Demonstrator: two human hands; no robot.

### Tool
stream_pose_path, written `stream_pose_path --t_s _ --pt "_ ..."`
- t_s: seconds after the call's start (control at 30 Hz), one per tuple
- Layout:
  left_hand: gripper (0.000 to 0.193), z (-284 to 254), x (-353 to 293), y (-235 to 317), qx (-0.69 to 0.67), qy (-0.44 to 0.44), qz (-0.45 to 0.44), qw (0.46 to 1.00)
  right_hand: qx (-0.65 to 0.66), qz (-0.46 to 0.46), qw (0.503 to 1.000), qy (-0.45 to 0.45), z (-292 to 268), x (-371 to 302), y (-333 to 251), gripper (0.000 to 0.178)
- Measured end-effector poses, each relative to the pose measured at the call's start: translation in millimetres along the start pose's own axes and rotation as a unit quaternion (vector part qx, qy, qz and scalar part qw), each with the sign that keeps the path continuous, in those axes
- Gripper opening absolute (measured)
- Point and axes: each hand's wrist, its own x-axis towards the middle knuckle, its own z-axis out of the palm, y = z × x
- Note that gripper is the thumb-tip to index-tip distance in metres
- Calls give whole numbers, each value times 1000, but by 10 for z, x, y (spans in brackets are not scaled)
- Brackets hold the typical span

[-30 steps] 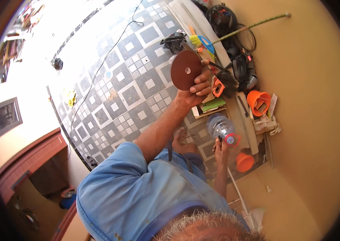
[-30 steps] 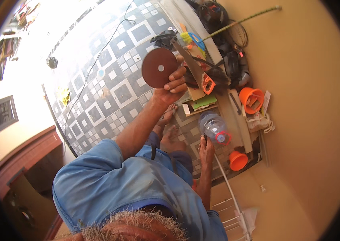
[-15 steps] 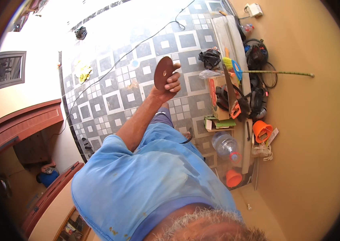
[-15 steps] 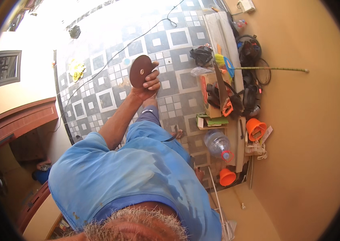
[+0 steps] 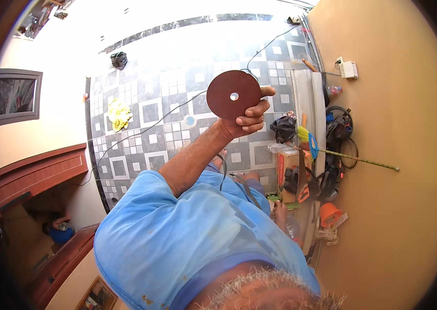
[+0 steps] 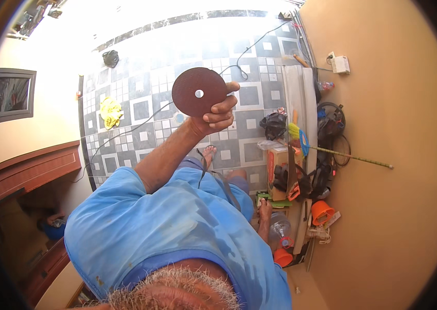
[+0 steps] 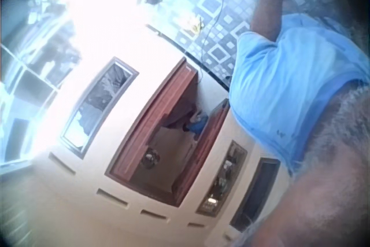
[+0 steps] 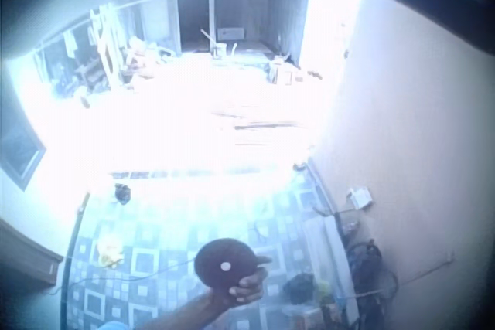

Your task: The person picks up a circular grinding disc and attaches it to a handheld power tool before walking through a room where other people are standing.

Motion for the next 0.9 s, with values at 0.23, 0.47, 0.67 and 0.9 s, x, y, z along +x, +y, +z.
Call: stream_pose_path --t_s 0.23,0.47,0.67,0.9 --pt "54 53 607 1020 177 17 6 984 -73 -127 988 -56 422 260 -1286 32" --pt "30 114 1201 2222 591 284 97 749 -129 -132 979 -80 644 973 -2902 29" --pt "30 209 1803 3006 687 330 125 635 -128 -144 979 -61 661 1542 -5136 27" --pt "28 -159 2469 3966 714 348 117 597 -39 -294 955 -26 817 1850 -7408 24"
